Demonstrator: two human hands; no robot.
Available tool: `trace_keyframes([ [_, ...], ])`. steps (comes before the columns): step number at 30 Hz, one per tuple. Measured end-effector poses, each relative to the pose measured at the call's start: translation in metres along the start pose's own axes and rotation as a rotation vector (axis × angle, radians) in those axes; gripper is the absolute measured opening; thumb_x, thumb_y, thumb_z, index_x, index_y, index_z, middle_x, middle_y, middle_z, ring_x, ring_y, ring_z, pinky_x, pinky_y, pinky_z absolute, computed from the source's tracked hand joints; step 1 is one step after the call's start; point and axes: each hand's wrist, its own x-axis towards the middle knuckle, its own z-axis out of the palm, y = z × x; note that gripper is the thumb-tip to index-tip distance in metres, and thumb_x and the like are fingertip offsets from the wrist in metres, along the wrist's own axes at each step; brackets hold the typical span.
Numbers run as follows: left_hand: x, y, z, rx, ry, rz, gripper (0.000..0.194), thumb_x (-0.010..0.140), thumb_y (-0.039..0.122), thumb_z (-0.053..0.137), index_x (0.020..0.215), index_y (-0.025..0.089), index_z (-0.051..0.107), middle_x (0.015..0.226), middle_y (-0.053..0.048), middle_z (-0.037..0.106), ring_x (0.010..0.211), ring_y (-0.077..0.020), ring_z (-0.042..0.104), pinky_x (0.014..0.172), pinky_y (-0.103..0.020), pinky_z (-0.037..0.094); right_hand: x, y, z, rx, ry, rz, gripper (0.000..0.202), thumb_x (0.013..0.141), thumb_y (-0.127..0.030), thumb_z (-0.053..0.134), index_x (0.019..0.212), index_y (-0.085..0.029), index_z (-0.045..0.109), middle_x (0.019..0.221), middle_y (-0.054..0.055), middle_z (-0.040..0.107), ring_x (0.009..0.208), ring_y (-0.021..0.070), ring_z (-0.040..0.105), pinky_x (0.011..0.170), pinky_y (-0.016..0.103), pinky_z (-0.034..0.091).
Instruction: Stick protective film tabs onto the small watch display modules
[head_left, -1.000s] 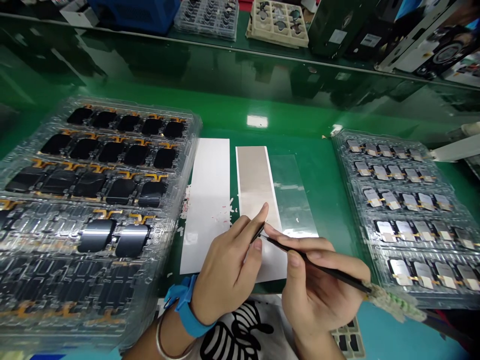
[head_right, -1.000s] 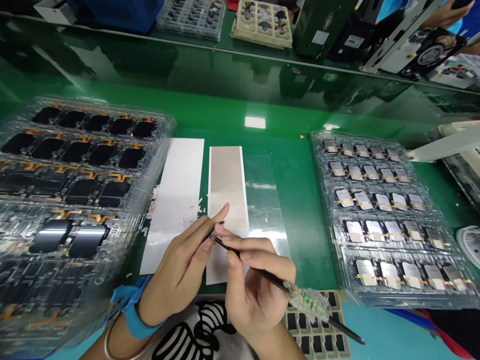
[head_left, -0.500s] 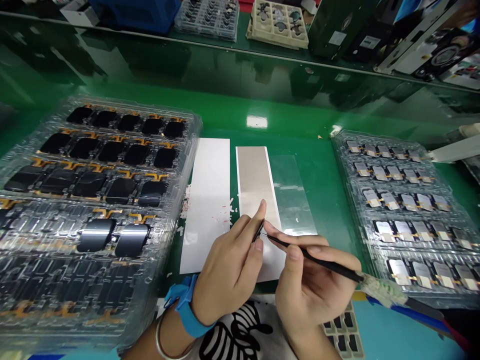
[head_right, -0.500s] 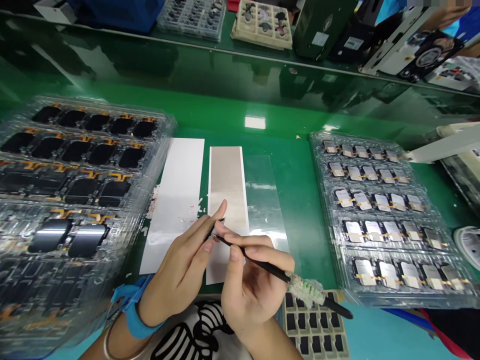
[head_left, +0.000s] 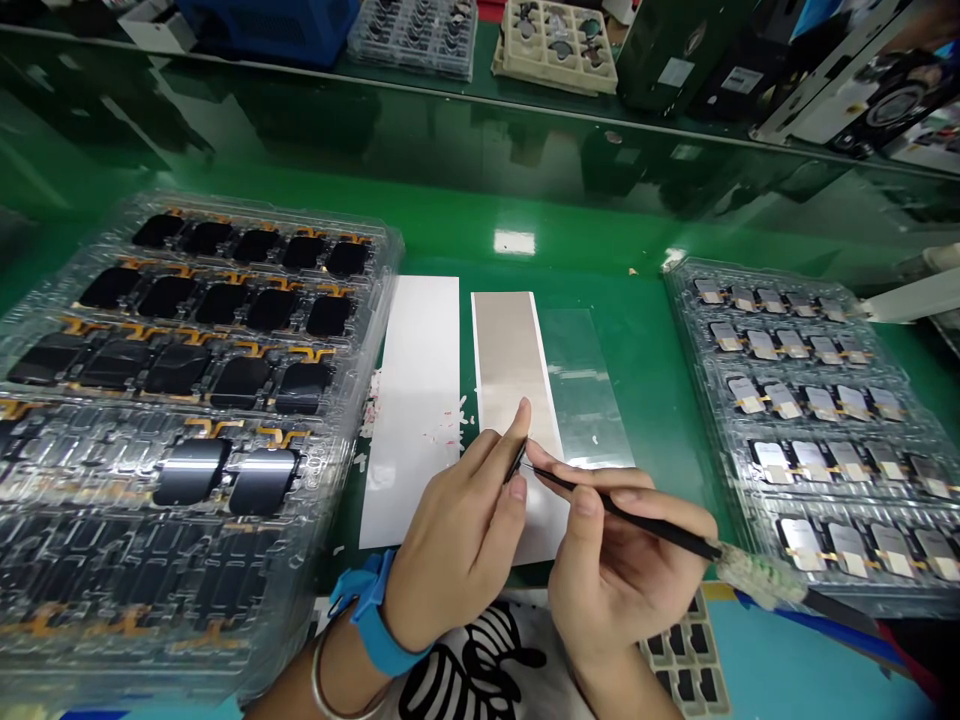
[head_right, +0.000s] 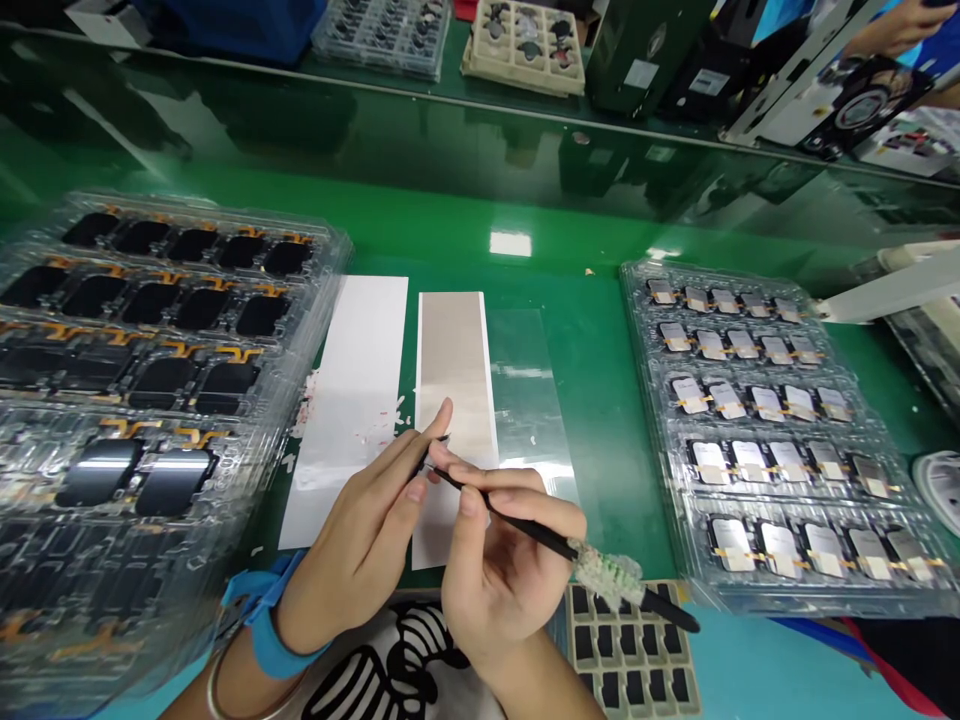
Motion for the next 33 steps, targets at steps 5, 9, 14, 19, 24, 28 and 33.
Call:
trace_keyframes([
  [5,0.0006,-0.0008,0.0011,-0.001,0.005,-0.003,0.053,0.105,0.027,0.030,0.158,0.024,0.023,0.108,-0.008,0.059,0.093,-0.0199,0.059,0.084,-0.036,0.052,0.0002,0.0014,-0.0005,0.007,-0.014,-0.011,0.032,0.085,0.007,0.053,0.104,-0.019,0.051,0.091,0.003,0.070,0.088,0.0189,0.075,0.076,0.037,0.069],
  [9,0.0016,-0.0010,0.0012,0.014,0.015,-0.005,0.053,0.105,0.024,0.029,0.158,0.026,0.024,0.105,-0.007,0.058,0.090,-0.0195,0.058,0.084,-0.036,0.053,-0.0003,0.0045,-0.0023,0.013,-0.039,-0.035,0.035,0.084,0.008,0.054,0.105,-0.019,0.051,0.093,0.003,0.071,0.091,0.0194,0.075,0.079,0.039,0.069],
  [14,0.0006,-0.0003,0.0002,0.019,0.009,-0.021,0.054,0.104,0.022,0.030,0.158,0.026,0.024,0.105,-0.007,0.058,0.086,-0.0191,0.057,0.087,-0.039,0.053,-0.0021,0.0047,-0.0044,0.017,-0.032,-0.049,0.035,0.085,0.007,0.054,0.108,-0.019,0.050,0.094,0.004,0.070,0.090,0.0204,0.075,0.075,0.040,0.070],
  [19,0.0003,-0.0010,-0.0002,0.012,0.018,-0.011,0.054,0.103,0.023,0.030,0.157,0.027,0.026,0.105,-0.007,0.058,0.087,-0.0193,0.057,0.088,-0.040,0.053,-0.0035,0.0047,-0.0065,0.026,-0.078,-0.053,0.037,0.083,0.009,0.055,0.107,-0.019,0.051,0.094,0.003,0.069,0.090,0.0200,0.075,0.082,0.045,0.069],
  [24,-0.0009,-0.0013,-0.0007,0.001,0.018,-0.002,0.054,0.103,0.024,0.030,0.157,0.025,0.026,0.106,-0.008,0.058,0.086,-0.0194,0.057,0.088,-0.041,0.053,-0.0033,0.0065,-0.0073,0.062,-0.114,-0.061,0.037,0.082,0.011,0.054,0.107,-0.017,0.051,0.096,0.005,0.071,0.095,0.0224,0.075,0.086,0.047,0.068],
  [28,-0.0012,-0.0013,-0.0007,-0.004,0.024,-0.005,0.054,0.103,0.024,0.029,0.157,0.025,0.027,0.106,-0.008,0.058,0.086,-0.0197,0.057,0.087,-0.041,0.053,-0.0022,0.0063,-0.0069,0.034,-0.091,-0.051,0.037,0.082,0.009,0.056,0.106,-0.019,0.052,0.094,0.003,0.071,0.092,0.0213,0.075,0.083,0.047,0.069],
  [33,0.0001,-0.0005,-0.0002,0.017,0.018,-0.014,0.055,0.103,0.024,0.032,0.157,0.025,0.025,0.105,-0.008,0.058,0.086,-0.0200,0.058,0.083,-0.039,0.053,-0.0023,0.0065,-0.0071,0.046,-0.089,-0.045,0.035,0.083,0.008,0.056,0.105,-0.019,0.053,0.092,0.004,0.071,0.091,0.0213,0.075,0.081,0.047,0.069],
])
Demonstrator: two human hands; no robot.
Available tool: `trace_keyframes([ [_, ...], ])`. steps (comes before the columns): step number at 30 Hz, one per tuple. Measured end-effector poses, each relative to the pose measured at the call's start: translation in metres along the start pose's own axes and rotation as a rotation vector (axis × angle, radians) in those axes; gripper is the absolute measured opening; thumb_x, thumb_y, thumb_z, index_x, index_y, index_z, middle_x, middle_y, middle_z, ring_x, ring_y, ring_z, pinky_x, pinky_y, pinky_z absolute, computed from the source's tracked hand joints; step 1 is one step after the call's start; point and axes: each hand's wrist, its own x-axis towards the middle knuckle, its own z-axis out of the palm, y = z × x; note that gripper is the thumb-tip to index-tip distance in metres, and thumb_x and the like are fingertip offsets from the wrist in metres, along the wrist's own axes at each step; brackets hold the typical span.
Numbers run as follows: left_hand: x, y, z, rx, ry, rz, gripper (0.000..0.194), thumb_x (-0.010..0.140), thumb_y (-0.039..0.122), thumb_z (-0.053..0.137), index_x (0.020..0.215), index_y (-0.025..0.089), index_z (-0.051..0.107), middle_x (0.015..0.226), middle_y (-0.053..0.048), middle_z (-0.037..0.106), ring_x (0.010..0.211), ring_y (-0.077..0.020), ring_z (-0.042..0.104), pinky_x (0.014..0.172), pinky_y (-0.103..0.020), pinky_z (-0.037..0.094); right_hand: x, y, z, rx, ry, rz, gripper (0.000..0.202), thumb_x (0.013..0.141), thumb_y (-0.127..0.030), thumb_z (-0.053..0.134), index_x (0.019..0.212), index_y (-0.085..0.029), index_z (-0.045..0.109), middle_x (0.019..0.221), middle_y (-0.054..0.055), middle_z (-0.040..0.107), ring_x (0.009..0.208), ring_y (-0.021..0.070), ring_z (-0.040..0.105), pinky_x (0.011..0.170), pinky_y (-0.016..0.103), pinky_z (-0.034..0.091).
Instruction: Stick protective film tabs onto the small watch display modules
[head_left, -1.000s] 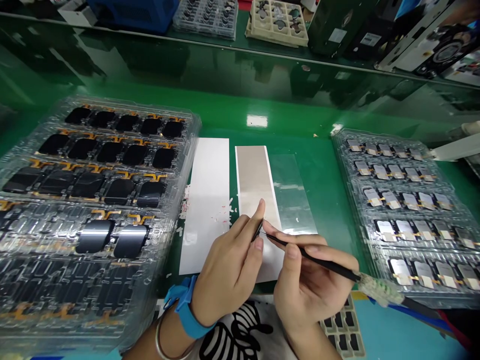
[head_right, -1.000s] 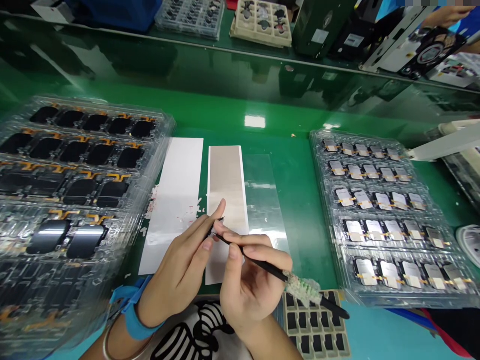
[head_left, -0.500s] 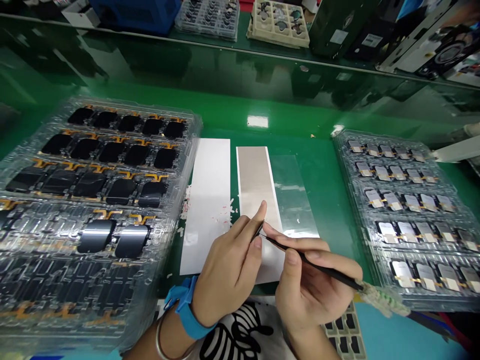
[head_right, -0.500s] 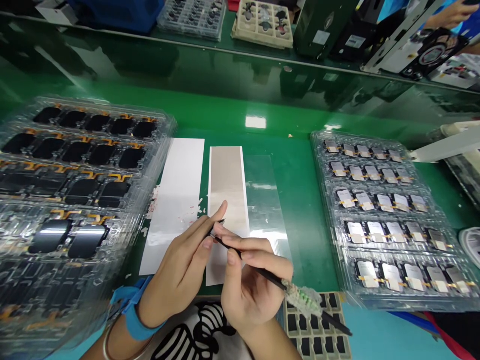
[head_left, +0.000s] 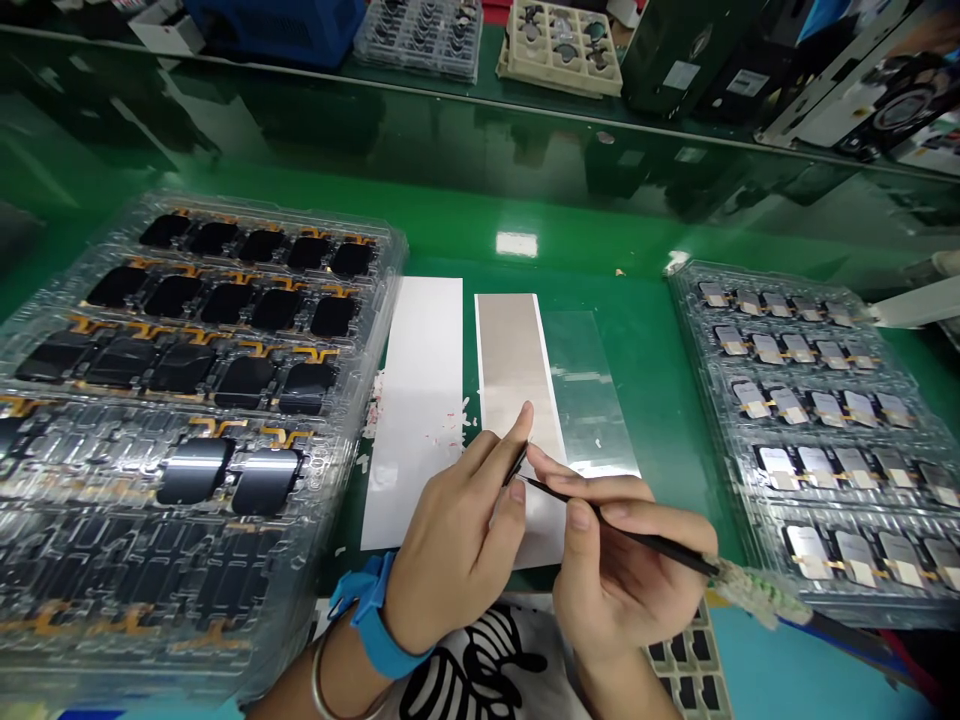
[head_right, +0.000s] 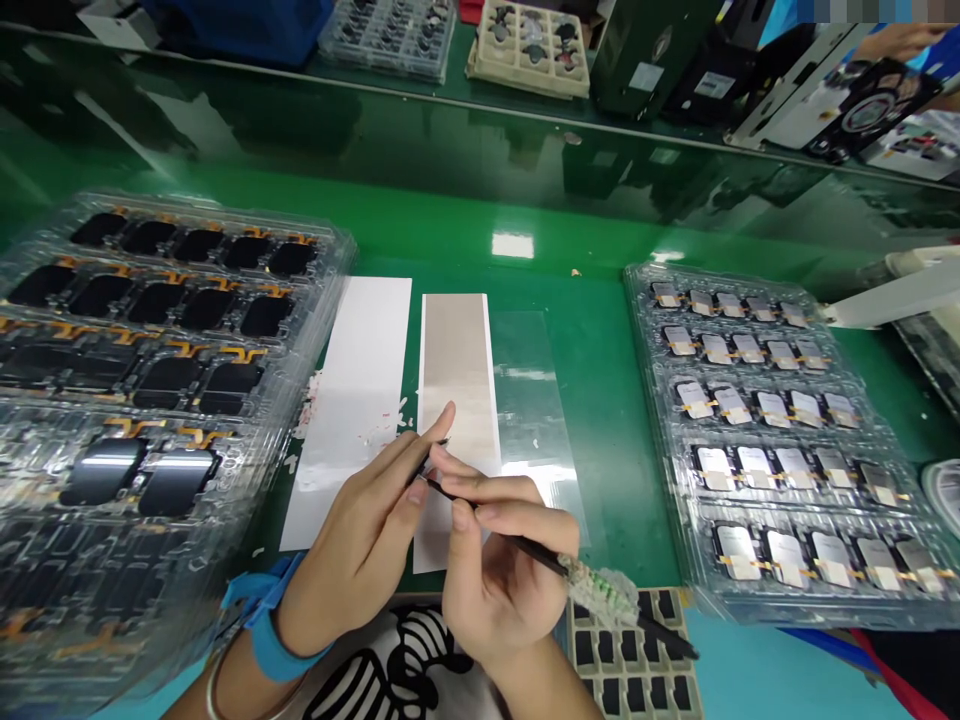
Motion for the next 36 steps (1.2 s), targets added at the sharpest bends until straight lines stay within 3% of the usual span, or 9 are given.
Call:
trace_keyframes([
  [7,0.001,0.003,-0.002,0.082,0.012,0.004,0.053,0.104,0.028,0.033,0.156,0.021,0.029,0.103,-0.008,0.060,0.088,-0.0207,0.060,0.075,-0.035,0.053,0.001,-0.001,-0.001,-0.055,0.012,0.005,0.035,0.083,0.007,0.055,0.105,-0.020,0.052,0.092,0.003,0.070,0.088,0.0209,0.075,0.079,0.045,0.069],
  [13,0.004,-0.001,0.000,0.111,0.045,0.040,0.051,0.102,0.020,0.035,0.153,0.022,0.036,0.100,-0.006,0.064,0.083,-0.0185,0.062,0.073,-0.033,0.051,0.002,-0.002,0.002,-0.003,0.071,0.027,0.030,0.088,0.004,0.053,0.106,-0.020,0.051,0.089,0.003,0.070,0.083,0.0166,0.074,0.073,0.037,0.069],
  [17,0.001,0.000,-0.001,-0.044,0.005,0.013,0.049,0.103,0.021,0.037,0.151,0.023,0.039,0.095,-0.004,0.065,0.074,-0.0157,0.058,0.070,-0.030,0.049,0.003,-0.002,0.003,0.019,0.115,0.039,0.023,0.091,-0.004,0.055,0.105,-0.022,0.052,0.088,0.002,0.069,0.082,0.0172,0.072,0.074,0.041,0.067],
  [20,-0.003,0.004,-0.002,-0.305,-0.022,-0.138,0.039,0.106,0.033,0.034,0.140,0.022,0.050,0.086,-0.002,0.062,0.069,-0.0135,0.053,0.065,-0.026,0.048,0.008,-0.002,-0.002,0.076,0.130,0.037,0.020,0.093,-0.007,0.052,0.106,-0.022,0.054,0.090,0.002,0.065,0.083,0.0172,0.069,0.079,0.044,0.063],
  [23,-0.005,0.005,-0.003,-0.559,0.004,-0.252,0.028,0.105,0.041,0.039,0.120,0.023,0.055,0.081,0.000,0.056,0.060,-0.0104,0.045,0.056,-0.021,0.044,0.013,-0.005,-0.011,0.008,0.030,0.166,0.016,0.095,-0.010,0.047,0.096,-0.021,0.060,0.085,0.001,0.057,0.078,0.0139,0.063,0.072,0.031,0.055],
  [26,-0.003,0.005,-0.003,-0.645,-0.024,-0.206,0.024,0.104,0.041,0.043,0.111,0.022,0.056,0.071,0.003,0.044,0.053,-0.0091,0.034,0.050,-0.021,0.037,0.015,-0.009,-0.018,-0.152,-0.176,0.313,0.010,0.093,-0.017,0.054,0.094,-0.021,0.063,0.080,0.000,0.054,0.070,0.0113,0.055,0.059,0.022,0.046],
  [29,-0.001,0.007,-0.004,-0.648,-0.049,-0.148,0.025,0.104,0.040,0.043,0.112,0.021,0.058,0.070,0.003,0.042,0.055,-0.0098,0.035,0.052,-0.022,0.037,0.015,-0.012,-0.020,-0.147,-0.320,0.457,0.005,0.088,-0.022,0.064,0.091,-0.022,0.059,0.062,-0.007,0.043,0.051,0.0078,0.040,0.046,0.018,0.032],
  [32,-0.001,0.009,-0.007,-0.668,-0.079,-0.176,0.031,0.104,0.042,0.041,0.121,0.023,0.059,0.075,0.001,0.047,0.061,-0.0116,0.040,0.058,-0.024,0.042,0.014,-0.011,-0.019,-0.087,-0.343,0.583,0.013,0.090,-0.025,0.063,0.082,-0.022,0.054,0.051,-0.011,0.029,0.043,0.0063,0.025,0.042,0.019,0.022],
  [36,-0.005,0.009,-0.009,-0.630,-0.142,-0.152,0.042,0.105,0.037,0.038,0.145,0.027,0.043,0.074,0.001,0.049,0.067,-0.0144,0.046,0.067,-0.028,0.046,0.014,-0.008,-0.023,0.026,-0.287,0.653,0.016,0.091,-0.030,0.064,0.082,-0.022,0.054,0.051,-0.012,0.032,0.040,0.0057,0.024,0.044,0.020,0.027],
])
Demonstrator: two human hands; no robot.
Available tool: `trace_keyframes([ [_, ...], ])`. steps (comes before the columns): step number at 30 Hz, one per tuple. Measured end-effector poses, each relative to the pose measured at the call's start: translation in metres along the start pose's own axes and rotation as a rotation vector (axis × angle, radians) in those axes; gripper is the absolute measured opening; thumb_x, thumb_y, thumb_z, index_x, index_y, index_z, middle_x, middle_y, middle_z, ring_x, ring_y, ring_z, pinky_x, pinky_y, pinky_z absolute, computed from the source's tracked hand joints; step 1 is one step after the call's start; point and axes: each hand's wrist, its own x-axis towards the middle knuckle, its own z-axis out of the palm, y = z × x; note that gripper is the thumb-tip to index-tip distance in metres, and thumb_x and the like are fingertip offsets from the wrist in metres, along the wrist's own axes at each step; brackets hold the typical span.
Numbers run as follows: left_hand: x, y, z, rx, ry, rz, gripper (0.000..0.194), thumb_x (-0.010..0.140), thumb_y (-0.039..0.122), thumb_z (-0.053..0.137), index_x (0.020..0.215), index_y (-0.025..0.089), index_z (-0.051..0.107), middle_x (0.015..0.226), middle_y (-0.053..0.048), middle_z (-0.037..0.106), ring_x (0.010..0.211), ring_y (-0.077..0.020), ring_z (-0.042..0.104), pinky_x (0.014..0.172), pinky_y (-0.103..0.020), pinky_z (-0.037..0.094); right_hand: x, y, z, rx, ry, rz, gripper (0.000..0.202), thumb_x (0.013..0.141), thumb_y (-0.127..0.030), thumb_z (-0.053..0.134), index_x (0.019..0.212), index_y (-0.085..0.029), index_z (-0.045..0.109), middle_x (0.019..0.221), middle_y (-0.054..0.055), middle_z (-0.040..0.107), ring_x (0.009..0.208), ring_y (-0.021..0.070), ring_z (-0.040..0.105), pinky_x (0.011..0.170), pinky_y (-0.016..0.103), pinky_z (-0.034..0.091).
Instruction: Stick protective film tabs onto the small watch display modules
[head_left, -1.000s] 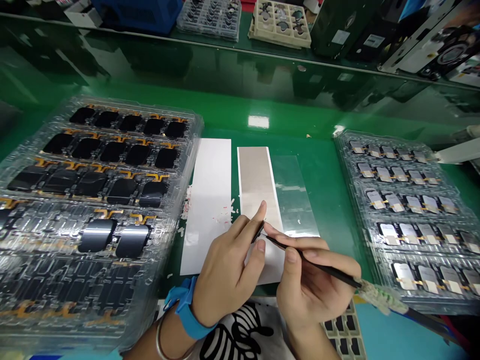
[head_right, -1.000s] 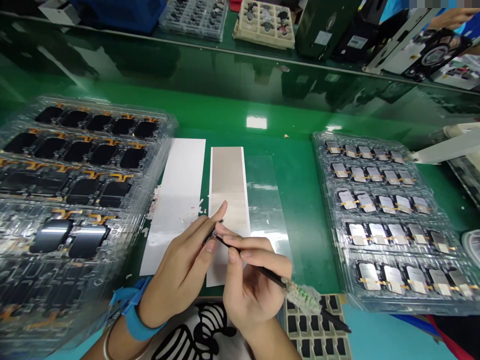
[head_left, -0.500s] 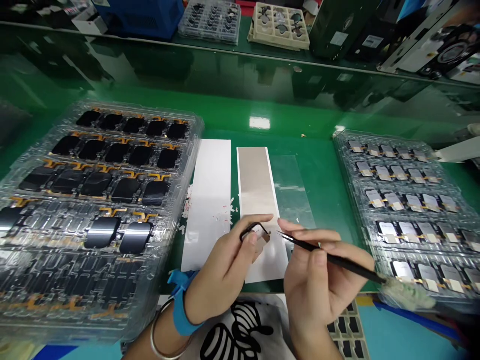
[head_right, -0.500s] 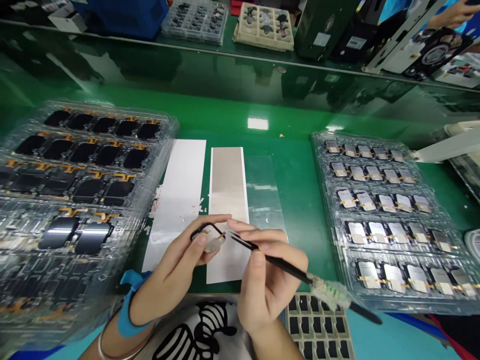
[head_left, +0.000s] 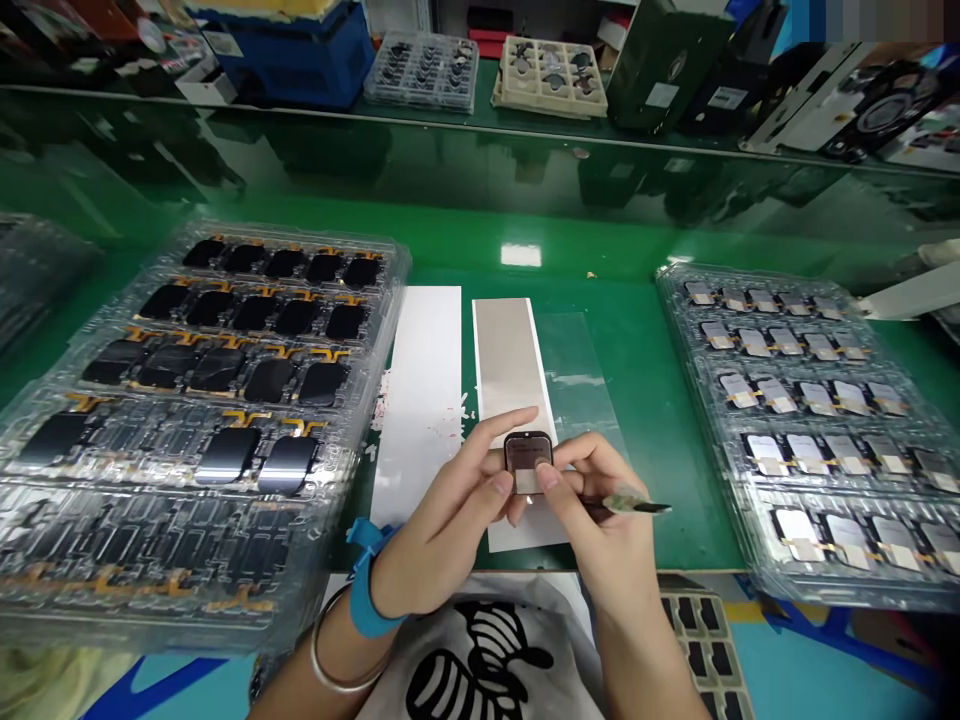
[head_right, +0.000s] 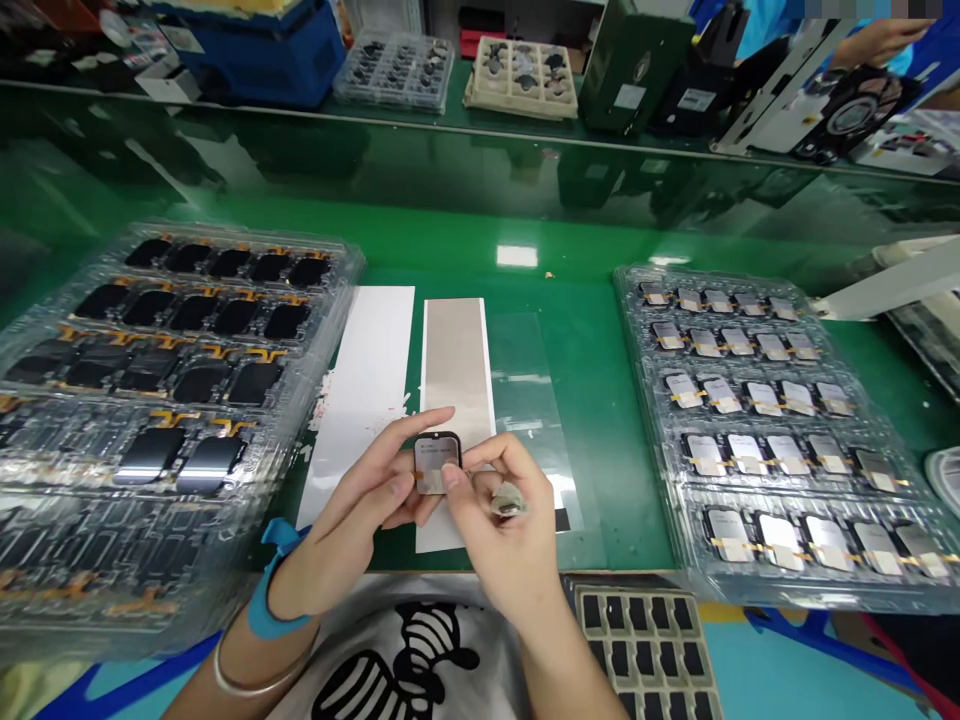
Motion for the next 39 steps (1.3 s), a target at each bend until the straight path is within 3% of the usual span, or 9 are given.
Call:
trace_keyframes([
  [5,-0.002,-0.006,0.001,0.195,-0.001,0.135,0.050,0.104,0.029,0.041,0.154,0.029,0.033,0.088,-0.004,0.060,0.071,-0.0148,0.050,0.068,-0.028,0.046,0.000,0.000,-0.007,0.030,-0.002,0.016,0.018,0.090,-0.032,0.066,0.081,-0.021,0.055,0.057,-0.009,0.042,0.044,0.0054,0.027,0.042,0.018,0.023],
  [12,0.000,-0.009,0.003,0.274,0.057,0.152,0.052,0.103,0.026,0.044,0.152,0.037,0.032,0.089,-0.001,0.062,0.061,-0.0102,0.044,0.054,-0.020,0.040,-0.003,0.000,-0.008,-0.009,-0.062,-0.058,0.009,0.087,-0.022,0.065,0.095,-0.022,0.061,0.075,-0.005,0.055,0.044,0.0032,0.031,0.040,0.017,0.027],
  [20,0.002,-0.011,0.004,0.378,0.108,0.162,0.052,0.102,0.027,0.047,0.153,0.028,0.035,0.077,0.001,0.058,0.059,-0.0105,0.047,0.055,-0.019,0.045,0.000,0.001,-0.007,-0.010,-0.076,-0.005,0.009,0.086,-0.020,0.062,0.094,-0.022,0.058,0.056,-0.010,0.044,0.041,0.0041,0.024,0.040,0.016,0.023],
  [25,0.002,-0.011,0.004,0.492,0.156,0.187,0.043,0.102,0.027,0.047,0.145,0.025,0.046,0.072,0.002,0.059,0.057,-0.0107,0.049,0.051,-0.020,0.041,-0.002,-0.002,0.001,-0.021,-0.040,0.003,0.008,0.085,-0.019,0.062,0.089,-0.022,0.056,0.052,-0.012,0.034,0.041,0.0044,0.022,0.039,0.016,0.017],
  [28,-0.001,-0.012,0.004,0.525,0.171,0.213,0.041,0.103,0.027,0.045,0.144,0.026,0.048,0.067,0.003,0.055,0.058,-0.0120,0.050,0.053,-0.021,0.042,-0.005,-0.009,-0.005,-0.069,-0.045,-0.003,0.006,0.085,-0.023,0.063,0.085,-0.021,0.057,0.054,-0.011,0.040,0.040,0.0035,0.024,0.039,0.016,0.019],
  [31,-0.002,-0.012,0.008,0.465,0.256,0.225,0.048,0.105,0.029,0.040,0.153,0.029,0.034,0.070,0.002,0.055,0.065,-0.0145,0.054,0.059,-0.024,0.045,0.010,-0.022,-0.041,-0.306,0.089,-0.101,0.009,0.084,-0.028,0.067,0.089,-0.021,0.065,0.068,-0.005,0.057,0.045,0.0046,0.038,0.043,0.018,0.029],
  [35,-0.004,-0.012,0.014,0.386,0.314,0.174,0.051,0.104,0.031,0.044,0.153,0.031,0.030,0.074,0.002,0.055,0.068,-0.0157,0.055,0.058,-0.025,0.042,0.067,-0.047,-0.131,-0.631,0.541,-0.174,0.027,0.071,-0.037,0.078,0.090,-0.019,0.069,0.074,0.000,0.065,0.060,0.0112,0.052,0.054,0.023,0.040],
  [37,-0.004,-0.013,0.015,0.388,0.306,0.164,0.048,0.103,0.031,0.045,0.149,0.031,0.035,0.074,0.002,0.054,0.068,-0.0156,0.054,0.059,-0.026,0.042,0.101,-0.056,-0.170,-0.646,0.574,-0.136,0.035,0.065,-0.039,0.082,0.087,-0.016,0.068,0.068,0.000,0.062,0.057,0.0112,0.048,0.054,0.025,0.039],
  [39,-0.003,-0.016,0.013,0.409,0.299,0.149,0.043,0.103,0.030,0.045,0.145,0.032,0.039,0.074,0.003,0.053,0.065,-0.0145,0.053,0.058,-0.025,0.041,0.126,-0.060,-0.186,-0.625,0.526,-0.091,0.040,0.062,-0.045,0.083,0.084,-0.015,0.067,0.060,0.000,0.060,0.052,0.0105,0.045,0.052,0.026,0.037],
])
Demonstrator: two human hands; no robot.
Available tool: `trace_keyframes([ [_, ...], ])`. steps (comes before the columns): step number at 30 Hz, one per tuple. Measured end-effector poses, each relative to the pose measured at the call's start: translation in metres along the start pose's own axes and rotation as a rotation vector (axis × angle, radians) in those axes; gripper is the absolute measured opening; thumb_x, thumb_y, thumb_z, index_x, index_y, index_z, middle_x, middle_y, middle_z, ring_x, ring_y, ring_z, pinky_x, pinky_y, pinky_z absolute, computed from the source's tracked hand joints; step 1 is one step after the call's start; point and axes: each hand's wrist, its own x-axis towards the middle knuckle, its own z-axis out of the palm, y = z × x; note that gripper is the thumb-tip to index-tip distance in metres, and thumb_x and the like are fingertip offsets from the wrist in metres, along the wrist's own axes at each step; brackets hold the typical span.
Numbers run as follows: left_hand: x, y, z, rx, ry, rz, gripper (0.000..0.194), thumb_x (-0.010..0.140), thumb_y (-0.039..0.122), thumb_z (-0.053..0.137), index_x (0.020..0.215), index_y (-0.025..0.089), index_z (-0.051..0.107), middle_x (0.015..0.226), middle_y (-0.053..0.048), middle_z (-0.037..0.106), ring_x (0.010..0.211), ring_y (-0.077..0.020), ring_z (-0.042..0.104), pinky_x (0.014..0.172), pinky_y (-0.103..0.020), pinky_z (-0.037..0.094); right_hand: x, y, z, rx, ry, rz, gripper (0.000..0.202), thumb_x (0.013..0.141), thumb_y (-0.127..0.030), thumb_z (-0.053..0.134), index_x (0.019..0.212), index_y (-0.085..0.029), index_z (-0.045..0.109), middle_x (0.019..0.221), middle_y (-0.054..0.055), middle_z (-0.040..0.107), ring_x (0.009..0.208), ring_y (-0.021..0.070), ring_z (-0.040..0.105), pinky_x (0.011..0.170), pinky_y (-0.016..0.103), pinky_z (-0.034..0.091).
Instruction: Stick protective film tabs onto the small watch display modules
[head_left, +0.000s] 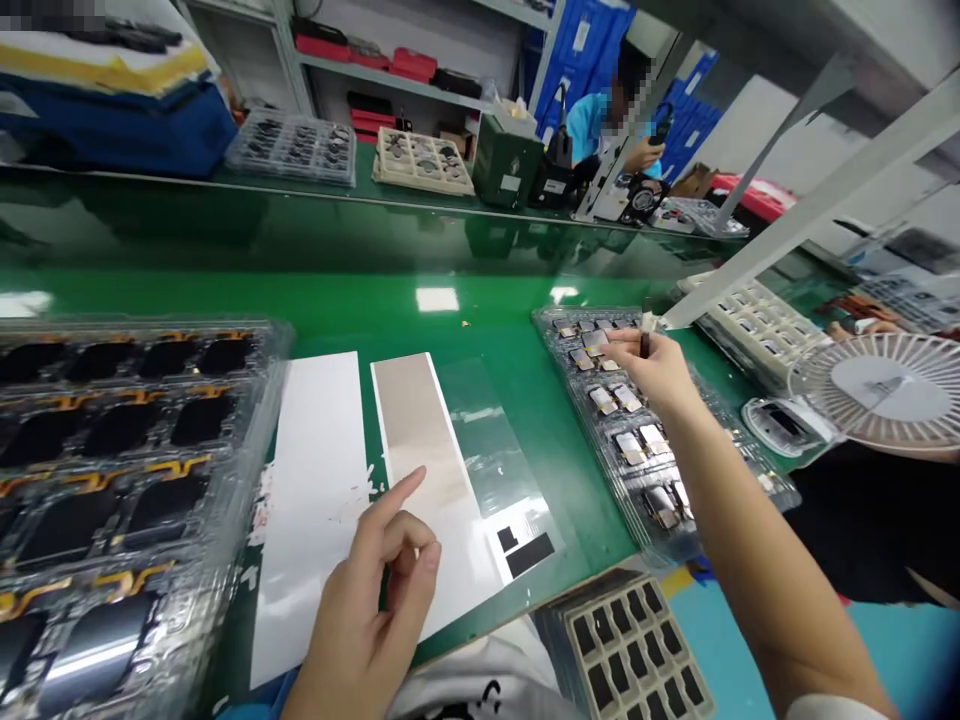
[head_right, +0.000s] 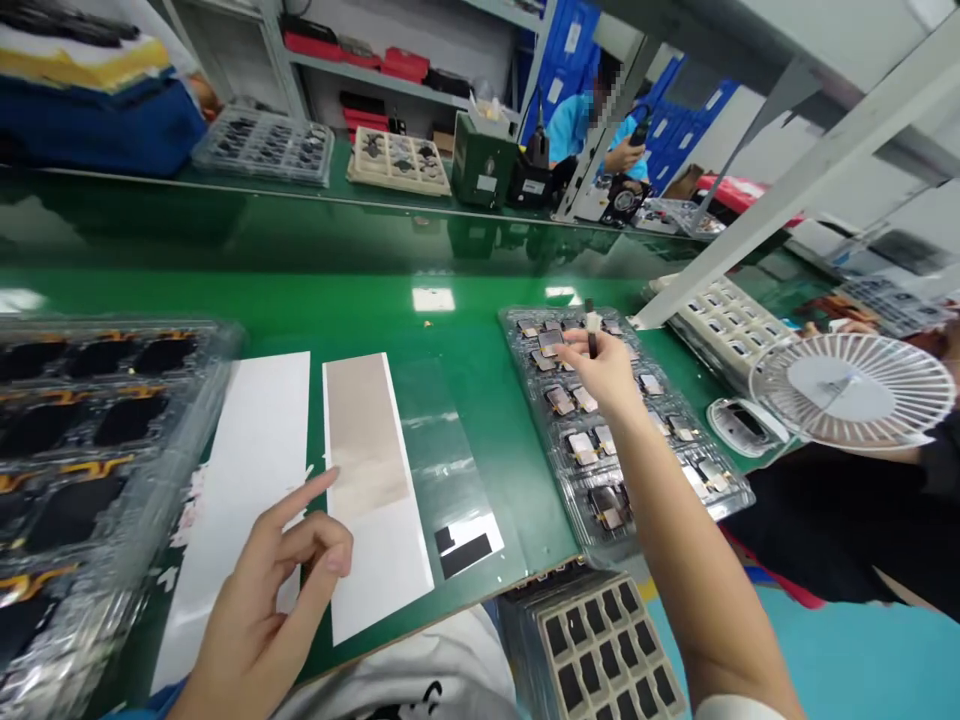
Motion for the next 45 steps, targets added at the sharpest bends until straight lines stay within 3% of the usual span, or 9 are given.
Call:
trace_keyframes([
  [3,0.003,-0.004,0.001,-0.011,0.001,0.019,0.040,0.103,0.027,0.045,0.142,0.033,0.040,0.081,0.002,0.055,0.066,-0.0125,0.053,0.060,-0.024,0.042,-0.001,-0.016,0.024,0.053,-0.180,-0.028,0.044,0.061,-0.050,0.082,0.083,-0.014,0.068,0.063,0.002,0.064,0.054,0.0122,0.050,0.052,0.026,0.039],
  [8,0.014,0.000,-0.002,-0.202,0.207,0.035,0.039,0.099,0.025,0.054,0.134,0.030,0.038,0.106,-0.002,0.060,0.071,-0.0101,0.054,0.066,-0.023,0.046,-0.086,-0.063,0.068,0.113,-0.597,-0.203,0.032,0.074,-0.046,0.078,0.090,-0.020,0.071,0.077,0.004,0.071,0.064,0.0152,0.064,0.055,0.023,0.046],
  [13,0.000,0.017,-0.014,-0.195,0.292,0.139,0.004,0.096,0.020,0.056,0.093,0.022,0.054,0.079,0.001,0.059,0.072,-0.0119,0.058,0.069,-0.023,0.048,-0.157,-0.083,0.079,0.144,-0.779,-0.404,0.017,0.085,-0.035,0.070,0.099,-0.028,0.064,0.052,-0.008,0.053,0.036,0.0092,0.043,0.035,0.021,0.031],
  [18,-0.053,0.040,-0.063,0.077,0.391,0.213,0.009,0.090,0.014,0.061,0.090,0.023,0.060,0.075,0.001,0.061,0.062,-0.0115,0.058,0.057,-0.022,0.046,-0.178,-0.089,0.083,0.201,-0.747,-0.521,0.025,0.085,-0.041,0.069,0.107,-0.032,0.062,0.054,-0.008,0.049,0.038,0.0103,0.037,0.037,0.024,0.028],
  [22,-0.079,0.037,-0.121,0.495,0.461,-0.036,0.004,0.087,0.021,0.066,0.086,0.024,0.068,0.057,0.005,0.056,0.049,-0.0106,0.051,0.049,-0.021,0.041,-0.171,-0.093,0.086,0.179,-0.624,-0.477,0.014,0.087,-0.037,0.064,0.099,-0.030,0.063,0.066,-0.004,0.063,0.038,0.0083,0.037,0.039,0.024,0.031],
  [25,-0.084,0.026,-0.148,0.597,0.359,-0.237,0.013,0.088,0.030,0.063,0.088,0.022,0.072,0.050,0.006,0.053,0.043,-0.0113,0.047,0.045,-0.022,0.038,-0.164,-0.093,0.090,0.185,-0.536,-0.448,0.011,0.085,-0.034,0.065,0.095,-0.030,0.065,0.078,-0.002,0.070,0.036,0.0070,0.040,0.039,0.022,0.036],
  [31,-0.078,0.029,-0.162,0.830,0.193,-0.308,0.022,0.091,0.042,0.062,0.089,0.024,0.074,0.060,0.004,0.064,0.049,-0.0127,0.053,0.050,-0.024,0.038,-0.163,-0.098,0.097,0.224,-0.397,-0.387,0.015,0.081,-0.035,0.067,0.094,-0.028,0.067,0.075,-0.001,0.071,0.040,0.0099,0.049,0.040,0.023,0.040],
  [37,-0.043,0.035,-0.176,1.244,0.329,-0.205,0.023,0.094,0.041,0.058,0.091,0.020,0.068,0.080,-0.003,0.071,0.061,-0.0182,0.061,0.057,-0.028,0.039,-0.156,-0.110,0.102,0.219,-0.213,-0.329,0.016,0.078,-0.040,0.070,0.086,-0.025,0.069,0.073,0.002,0.069,0.049,0.0144,0.057,0.045,0.027,0.040],
  [45,-0.016,0.039,-0.171,1.364,0.319,-0.196,0.012,0.088,0.027,0.056,0.078,0.021,0.058,0.083,-0.004,0.068,0.065,-0.0214,0.062,0.057,-0.030,0.038,-0.135,-0.079,0.111,0.303,-0.272,-0.256,0.013,0.080,-0.030,0.074,0.089,-0.024,0.069,0.078,0.005,0.071,0.057,0.0155,0.062,0.053,0.028,0.043],
])
